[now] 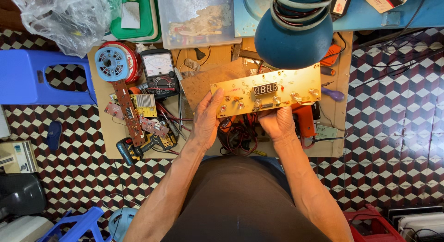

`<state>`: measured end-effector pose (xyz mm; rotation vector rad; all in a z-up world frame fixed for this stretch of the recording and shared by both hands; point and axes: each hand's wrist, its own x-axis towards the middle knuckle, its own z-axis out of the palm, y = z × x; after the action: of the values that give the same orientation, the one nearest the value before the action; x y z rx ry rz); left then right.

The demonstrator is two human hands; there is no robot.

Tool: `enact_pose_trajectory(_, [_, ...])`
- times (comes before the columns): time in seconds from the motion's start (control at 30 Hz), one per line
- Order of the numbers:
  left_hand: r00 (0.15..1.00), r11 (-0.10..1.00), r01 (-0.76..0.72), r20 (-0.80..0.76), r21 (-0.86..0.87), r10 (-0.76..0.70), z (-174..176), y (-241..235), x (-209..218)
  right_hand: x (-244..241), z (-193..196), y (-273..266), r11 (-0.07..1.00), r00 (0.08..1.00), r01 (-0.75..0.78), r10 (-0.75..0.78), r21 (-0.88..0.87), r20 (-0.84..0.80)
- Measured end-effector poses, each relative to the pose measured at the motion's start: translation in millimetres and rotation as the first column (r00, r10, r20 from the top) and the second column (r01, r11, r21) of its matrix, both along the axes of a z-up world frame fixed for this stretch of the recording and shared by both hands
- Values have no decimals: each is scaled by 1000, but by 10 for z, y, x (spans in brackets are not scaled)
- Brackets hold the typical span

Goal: The person uses pliers to trim a wire on a circuit board, then repeatedly flips and rotates the board to inspect both sides under a work lamp. The person handles the circuit board and pliers throughout the clip.

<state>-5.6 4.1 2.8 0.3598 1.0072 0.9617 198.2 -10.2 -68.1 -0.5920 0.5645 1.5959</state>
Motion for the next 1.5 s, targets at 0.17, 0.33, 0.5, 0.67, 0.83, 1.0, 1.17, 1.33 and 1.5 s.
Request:
enact_pose_trajectory(0.17, [1000, 1000, 4, -10, -9, -4, -8, 1, 6, 10, -20, -25, 1000, 1000, 9, -9, -17, -17])
enact_pose_trajectory(0.33, [1000, 1000, -4, -10, -16, 4, -29, 1, 6, 17, -22, -26, 1000, 1000, -1, 1, -10, -11])
enact_pose_trajectory(0.5, [1000, 1000, -6, -13, -6, 6, -33, -2, 6, 10, 2, -2, 1000, 1000, -18, 18, -11, 14])
enact_pose_trajectory(0.67, [1000, 1000, 2, -17, -9, -2, -41, 9, 4, 16, -14, 4, 1000, 1000, -17, 17, -16, -13])
enact_pose_trajectory(0.83, [972, 995, 80, -226, 59, -65, 8, 32, -8, 21, -11, -27, 998, 1000, -8, 8, -67, -6])
enact_pose_trajectory(1.0, [729, 951, 263, -679, 164, -85, 83, 155, -42, 7, 28, -20, 998, 996, -51, 53, -36, 78])
enact_pose_trajectory(1.17, [284, 627, 734, -957, 261, 65, 179, 384, -119, 12, 40, -11, 991, 984, -126, 121, 36, 128])
enact_pose_trajectory(1.33, [286, 628, 775, -923, 66, -256, 393, 322, -162, 4, 25, -17, 981, 976, -188, 182, 46, 123])
enact_pose_trajectory(1.5, [402, 403, 842, -915, 357, -30, 523, 118, -373, 52, -82, -1, 945, 942, -311, 292, 105, 167])
